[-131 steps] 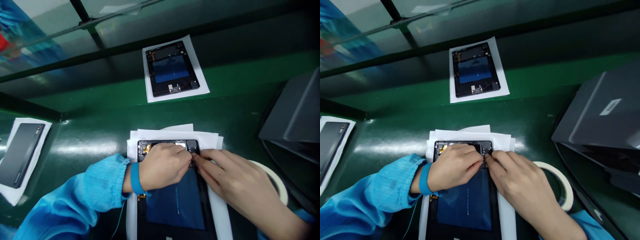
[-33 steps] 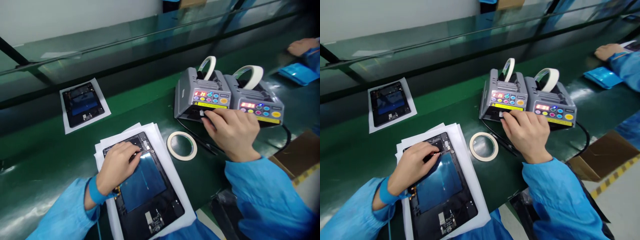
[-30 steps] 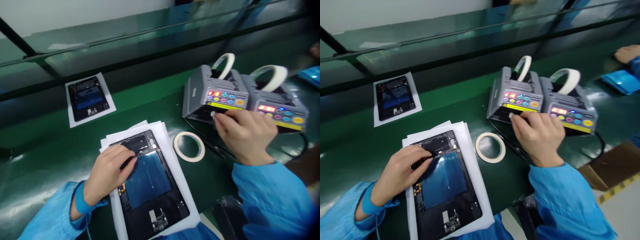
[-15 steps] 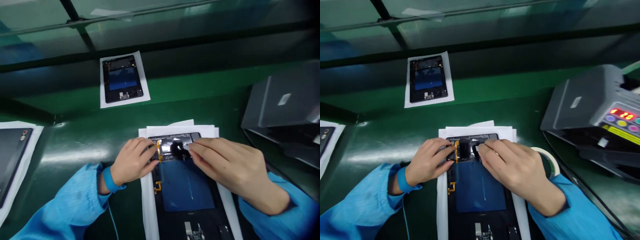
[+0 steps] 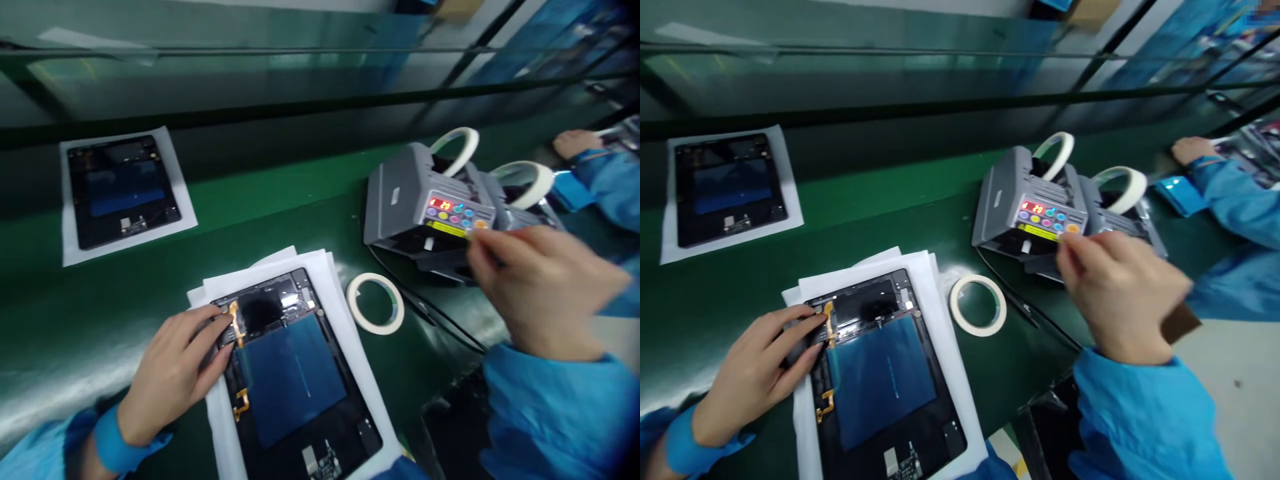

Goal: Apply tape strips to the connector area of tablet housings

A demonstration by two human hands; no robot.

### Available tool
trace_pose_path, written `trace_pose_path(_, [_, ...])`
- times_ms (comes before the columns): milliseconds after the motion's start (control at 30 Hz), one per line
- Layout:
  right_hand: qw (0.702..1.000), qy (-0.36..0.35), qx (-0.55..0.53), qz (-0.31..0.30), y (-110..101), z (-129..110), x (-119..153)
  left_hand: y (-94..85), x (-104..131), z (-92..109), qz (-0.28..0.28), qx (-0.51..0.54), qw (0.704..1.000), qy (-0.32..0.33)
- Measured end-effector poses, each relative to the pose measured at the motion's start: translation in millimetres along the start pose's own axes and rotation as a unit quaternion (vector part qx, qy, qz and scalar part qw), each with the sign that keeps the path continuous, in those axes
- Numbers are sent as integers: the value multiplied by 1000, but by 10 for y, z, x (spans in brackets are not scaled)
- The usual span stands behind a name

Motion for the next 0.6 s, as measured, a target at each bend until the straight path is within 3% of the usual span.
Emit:
trace_pose_path(100, [997, -46, 65, 23, -130, -175, 75, -23, -10, -2, 4, -12, 1000, 2])
trace_pose_path(200, [997, -74, 24, 12, -262, -246, 322, -38, -24, -10, 7, -15, 1000, -2])
trace_pose_path(300, [997, -34, 45, 59, -347, -43, 618, -55, -45, -25, 15, -11, 1000, -17])
trace_pose_path(400, [996, -5, 63, 56, -208, 173, 819, -74, -69, -31, 20, -10, 999, -30])
trace_pose_path(600, [993, -10, 84, 87, -95, 326, 836, -73, -118, -18, 26, -14, 999, -16])
Point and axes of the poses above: each hand's wrist, its own x-axis away from the middle knuckle, its own y-axis out of the palm, z = x × y, the point moved 9 cm from there along -x, towards the middle knuckle
